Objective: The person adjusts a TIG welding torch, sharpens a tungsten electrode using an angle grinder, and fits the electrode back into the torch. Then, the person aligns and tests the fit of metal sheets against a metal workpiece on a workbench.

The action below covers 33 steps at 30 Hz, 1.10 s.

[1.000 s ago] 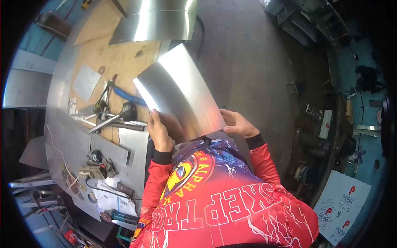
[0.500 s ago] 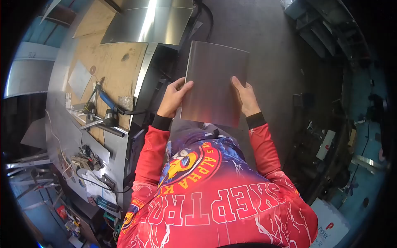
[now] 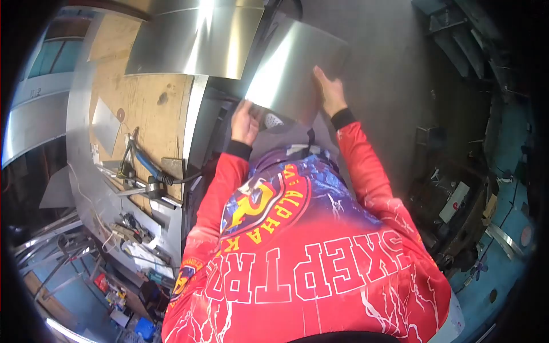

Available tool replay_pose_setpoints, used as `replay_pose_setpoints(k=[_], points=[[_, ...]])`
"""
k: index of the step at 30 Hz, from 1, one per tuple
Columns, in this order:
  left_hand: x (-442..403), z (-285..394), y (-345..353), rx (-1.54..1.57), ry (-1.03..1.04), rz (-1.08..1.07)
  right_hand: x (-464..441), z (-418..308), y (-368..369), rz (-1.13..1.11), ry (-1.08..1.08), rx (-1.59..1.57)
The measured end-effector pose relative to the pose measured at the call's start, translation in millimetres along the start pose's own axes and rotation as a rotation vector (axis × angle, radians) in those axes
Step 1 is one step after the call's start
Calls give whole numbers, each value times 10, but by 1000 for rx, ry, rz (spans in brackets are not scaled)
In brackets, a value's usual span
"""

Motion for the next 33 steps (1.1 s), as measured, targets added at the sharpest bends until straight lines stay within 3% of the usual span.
replay_pose_setpoints(k=[5,12,15,17,20,26,29,33], points=[[-281,65,-108,-22,4,181,-622,16,320,-197,-32,-35],[-402,140,-56,25,39,315,-1110,25,475,-240,74,71],[-429,125,-81,45,35,364,-1249,66,476,-145,171,145],[-449,98,-78,97,26,425,-1224,9,547,-268,201,103],[-344,164,-59,60,39,441,-1379,253,456,-111,207,167],[-324,175,-79,59,-11,442,-1085,-42,644,-299,296,-14],[-386,154,-35,53,-47,414,-1025,-161,601,-309,293,-35],[-323,209,-29,19,-83,380,-1283,316,344,-184,233,-10]])
Point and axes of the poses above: each hand's wrist, its own x-axis away from the middle knuckle, its own y-axis out of the palm, z = x × y, the point moved 7 cm from there along -x, towards the middle knuckle, and after that the axes turned 7 degrees about y, right-handed, at the moved point
